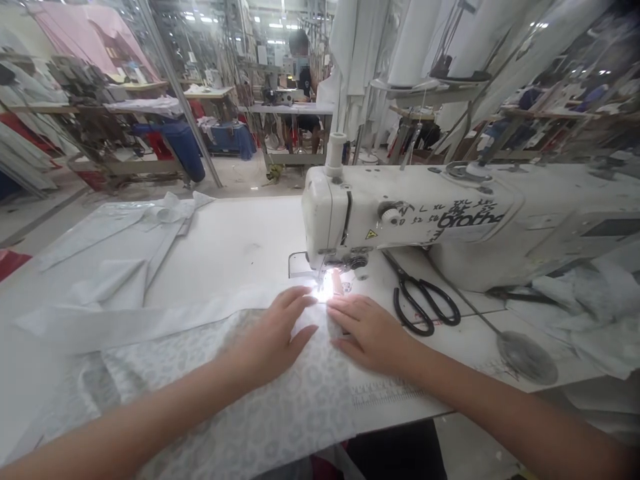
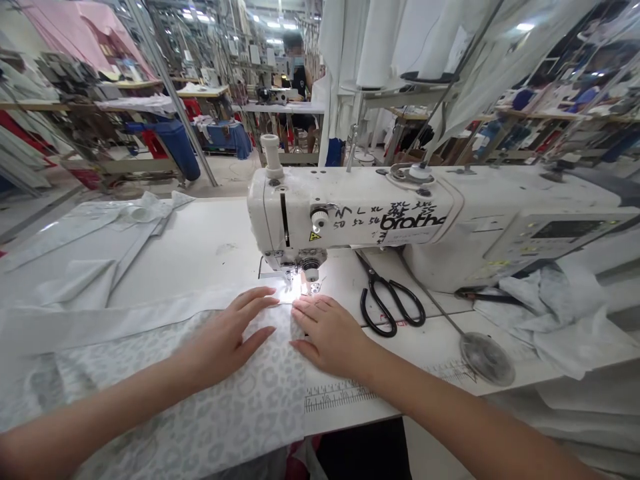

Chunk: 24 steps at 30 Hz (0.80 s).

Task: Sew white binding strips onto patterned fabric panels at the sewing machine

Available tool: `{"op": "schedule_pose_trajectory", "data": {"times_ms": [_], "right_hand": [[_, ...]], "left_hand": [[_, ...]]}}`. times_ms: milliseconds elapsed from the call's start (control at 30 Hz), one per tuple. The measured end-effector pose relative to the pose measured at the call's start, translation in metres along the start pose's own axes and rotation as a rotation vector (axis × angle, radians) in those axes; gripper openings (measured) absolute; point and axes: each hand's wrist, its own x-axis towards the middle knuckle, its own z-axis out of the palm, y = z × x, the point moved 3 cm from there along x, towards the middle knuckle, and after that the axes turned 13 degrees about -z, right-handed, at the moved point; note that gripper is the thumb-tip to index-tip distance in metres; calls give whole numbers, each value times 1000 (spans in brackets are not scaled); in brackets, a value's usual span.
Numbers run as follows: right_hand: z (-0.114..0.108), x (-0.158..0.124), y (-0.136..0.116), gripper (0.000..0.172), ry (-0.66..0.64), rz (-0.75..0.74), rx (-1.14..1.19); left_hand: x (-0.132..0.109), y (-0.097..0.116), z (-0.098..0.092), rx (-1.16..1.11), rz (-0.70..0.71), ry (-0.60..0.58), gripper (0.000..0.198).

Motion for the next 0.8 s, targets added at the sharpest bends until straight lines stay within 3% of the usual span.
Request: {"op": "schedule_pose_trajectory", "data": {"times_ms": [133, 367, 600, 800], "right_hand": [[-12, -2, 20, 29, 77, 57, -11], [0, 10, 43, 48, -106, 63, 6], [-2, 2, 22, 34, 11, -76, 34], [3, -1, 18, 38, 10, -98, 36]], "left_hand": [[17, -9, 20, 134, 100, -4, 43], [14, -13, 21, 224, 122, -40, 48], [15, -9, 21, 205, 155, -54, 48], [15, -11, 21, 188, 152, -61, 49]]}}
